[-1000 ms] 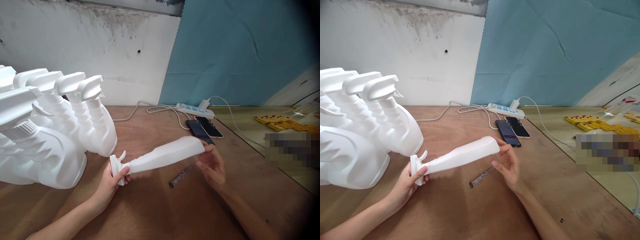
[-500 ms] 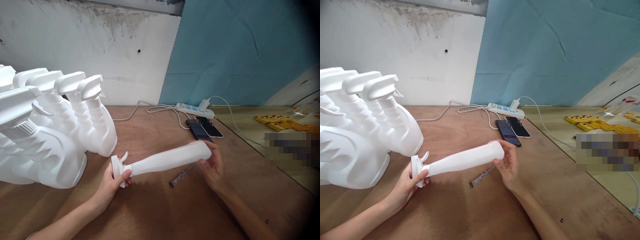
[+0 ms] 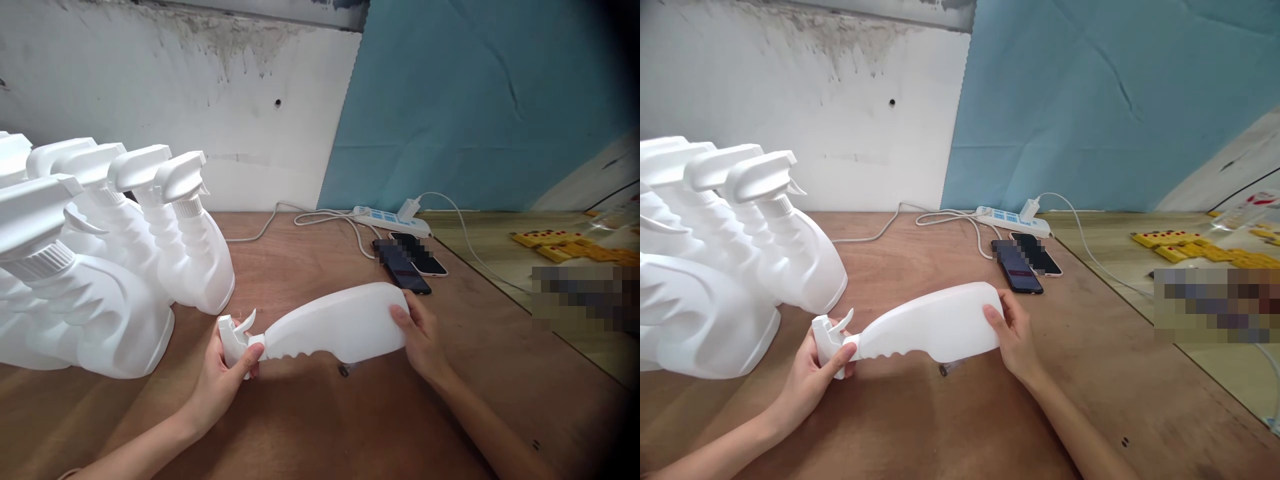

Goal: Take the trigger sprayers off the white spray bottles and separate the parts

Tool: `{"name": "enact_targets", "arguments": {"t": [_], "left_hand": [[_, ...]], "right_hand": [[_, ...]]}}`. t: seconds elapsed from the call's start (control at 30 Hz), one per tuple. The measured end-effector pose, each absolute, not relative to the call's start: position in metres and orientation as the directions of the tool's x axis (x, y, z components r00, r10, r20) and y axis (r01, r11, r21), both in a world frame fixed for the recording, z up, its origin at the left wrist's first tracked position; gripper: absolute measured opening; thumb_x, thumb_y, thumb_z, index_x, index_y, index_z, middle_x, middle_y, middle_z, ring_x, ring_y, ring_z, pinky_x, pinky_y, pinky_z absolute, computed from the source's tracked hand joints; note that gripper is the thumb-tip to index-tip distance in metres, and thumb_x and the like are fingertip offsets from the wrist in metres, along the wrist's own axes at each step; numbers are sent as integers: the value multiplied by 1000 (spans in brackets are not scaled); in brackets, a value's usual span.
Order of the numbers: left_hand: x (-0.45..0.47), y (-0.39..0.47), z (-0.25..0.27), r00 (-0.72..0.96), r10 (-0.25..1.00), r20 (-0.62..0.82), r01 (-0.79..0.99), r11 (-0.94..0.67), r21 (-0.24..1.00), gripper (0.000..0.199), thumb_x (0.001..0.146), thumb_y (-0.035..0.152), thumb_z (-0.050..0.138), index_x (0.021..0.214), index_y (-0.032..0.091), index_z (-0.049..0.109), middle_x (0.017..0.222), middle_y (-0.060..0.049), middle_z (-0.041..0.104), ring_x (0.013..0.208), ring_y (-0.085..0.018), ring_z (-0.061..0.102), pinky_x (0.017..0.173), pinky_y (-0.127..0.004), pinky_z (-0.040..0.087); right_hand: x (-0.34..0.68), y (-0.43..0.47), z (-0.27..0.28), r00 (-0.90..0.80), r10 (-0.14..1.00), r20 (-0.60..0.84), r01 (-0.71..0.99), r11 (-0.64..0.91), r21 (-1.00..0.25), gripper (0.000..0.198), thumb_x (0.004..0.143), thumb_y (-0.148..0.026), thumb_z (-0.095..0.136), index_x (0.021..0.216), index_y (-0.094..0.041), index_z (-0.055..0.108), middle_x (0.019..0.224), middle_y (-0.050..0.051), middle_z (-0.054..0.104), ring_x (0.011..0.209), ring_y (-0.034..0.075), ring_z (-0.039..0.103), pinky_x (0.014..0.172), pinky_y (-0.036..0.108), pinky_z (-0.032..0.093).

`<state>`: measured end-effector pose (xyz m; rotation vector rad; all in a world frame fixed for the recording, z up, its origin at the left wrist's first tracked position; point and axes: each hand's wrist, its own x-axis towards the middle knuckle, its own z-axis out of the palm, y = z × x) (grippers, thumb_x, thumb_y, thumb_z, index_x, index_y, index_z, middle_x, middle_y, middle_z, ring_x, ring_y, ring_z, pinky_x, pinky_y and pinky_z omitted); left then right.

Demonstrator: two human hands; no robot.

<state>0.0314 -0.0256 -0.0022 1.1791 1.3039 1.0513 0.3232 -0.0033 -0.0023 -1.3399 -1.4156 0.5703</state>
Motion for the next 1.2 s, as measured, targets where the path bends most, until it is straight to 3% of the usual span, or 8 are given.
{"name": "enact_targets", "arguments": {"t": [0.2,0.37,0.43,0.53,0.67,0.77,1.0,1.2], "left_hand": [[22,-29,-6,75,997,-26,198,10,980,34,77,42,58,91,22,34,53,6,56,49,-15,53,52,-25,42],[27,-32,8,59,998,-2,232,-11,973,29,79,40,56,88,23,34,49,8,53,44,-13,51,47,-23,40],[31,-29,21,54,998,13,213,-24,977,28,80,42,54,87,23,34,50,8,52,42,-12,51,45,-22,40],[37,-25,49,38,991,125,249,-130,960,28,80,43,54,84,22,35,51,7,54,38,-12,50,40,-21,38],[47,-25,86,27,955,297,431,-279,858,27,78,40,57,85,22,38,48,7,51,37,-13,50,40,-21,34],[57,-31,103,87,928,362,453,-361,815,25,75,38,60,82,22,41,48,6,50,38,-13,48,41,-21,29],[53,-50,111,257,881,398,362,-470,805,40,83,30,49,115,20,28,82,-3,62,58,-15,58,48,-23,38],[48,-61,54,729,634,258,464,-735,495,14,79,21,46,91,15,46,81,-9,61,74,-22,57,69,-34,45]], "right_hand": [[318,-2,-7,198,936,291,370,204,-906,33,81,-51,48,77,-18,52,60,-2,47,47,10,41,38,19,32],[321,-2,-7,225,905,361,506,208,-837,34,86,-48,41,97,-18,53,75,4,56,60,15,52,47,25,42],[318,-4,0,187,805,563,647,330,-687,42,84,-48,45,113,-18,46,102,11,56,86,23,56,68,36,48],[299,-9,20,-90,581,809,798,528,-290,69,70,-51,62,127,-21,35,130,14,41,117,33,40,96,54,31],[258,-16,49,-409,393,823,806,579,124,66,66,-49,68,124,-32,39,129,5,47,123,33,35,104,59,13],[232,-14,65,-491,339,802,778,586,228,55,75,-38,61,125,-31,40,129,3,49,122,29,39,104,54,21],[233,23,99,-284,336,898,820,570,46,47,73,-36,56,116,-20,48,116,9,57,107,29,51,90,44,39],[221,39,117,116,477,871,757,525,-388,18,71,-33,55,83,-20,55,82,5,62,80,24,58,76,42,46]]}}
